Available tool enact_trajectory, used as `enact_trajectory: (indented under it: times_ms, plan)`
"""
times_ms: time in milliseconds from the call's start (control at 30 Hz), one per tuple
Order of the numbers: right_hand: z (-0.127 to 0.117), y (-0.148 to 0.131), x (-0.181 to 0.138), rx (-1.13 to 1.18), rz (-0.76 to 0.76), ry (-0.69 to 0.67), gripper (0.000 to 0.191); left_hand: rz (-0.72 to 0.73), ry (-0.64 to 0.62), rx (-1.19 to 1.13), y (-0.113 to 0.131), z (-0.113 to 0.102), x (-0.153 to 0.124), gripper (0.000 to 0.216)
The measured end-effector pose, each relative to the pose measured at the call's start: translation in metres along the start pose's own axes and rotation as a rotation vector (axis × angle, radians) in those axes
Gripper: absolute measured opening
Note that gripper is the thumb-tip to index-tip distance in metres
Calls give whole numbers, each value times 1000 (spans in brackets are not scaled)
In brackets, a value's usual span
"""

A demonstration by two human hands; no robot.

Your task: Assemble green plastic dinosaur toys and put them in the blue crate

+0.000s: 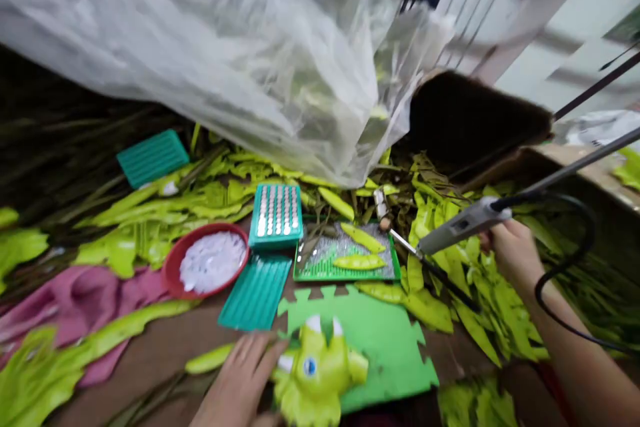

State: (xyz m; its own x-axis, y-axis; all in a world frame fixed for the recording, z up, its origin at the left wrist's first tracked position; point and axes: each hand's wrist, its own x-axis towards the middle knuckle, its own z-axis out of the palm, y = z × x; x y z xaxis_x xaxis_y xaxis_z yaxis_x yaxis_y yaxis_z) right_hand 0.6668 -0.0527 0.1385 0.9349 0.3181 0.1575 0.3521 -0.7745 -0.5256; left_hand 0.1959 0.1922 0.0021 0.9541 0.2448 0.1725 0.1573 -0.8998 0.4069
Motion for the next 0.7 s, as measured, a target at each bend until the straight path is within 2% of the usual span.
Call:
enact_trajectory:
  times_ms: [33,67,100,167,233,267,333,400,500,567,700]
  plan:
    - [3,16,-50,36,14,17,63,-6,-22,-34,6,-7,5,68]
    - [7,32,-101,123,37,114,65,6,-79,-69,11,-14,11,66]
    - [13,47,-151,94,57,241,66,19,-126,-101,15,-19,17,62]
    - [27,72,-240,-161,28,337,68,27,-161,-122,18,-26,26,59]
    - [42,89,-301,-313,-130,250,65,5,-169,-124,20,-25,30,58]
    - [50,92,-317,-359,-253,206,61,-10,-167,-117,21,-24,31,56]
    - [62,87,-323,-408,-481,137,60,-31,-163,-102,24,-20,30,52]
    - [70,68,-301,-409,-621,115,67,-40,-159,-98,26,-18,29,51]
    - [82,26,-250,-331,-723,46,76,-56,-151,-125,29,-20,30,53]
    - [95,1,-222,-310,-783,-60,72,-73,-139,-154,30,-22,31,54]
    - [110,-21,-197,-256,-801,-164,62,-89,-108,-206,32,-24,30,52]
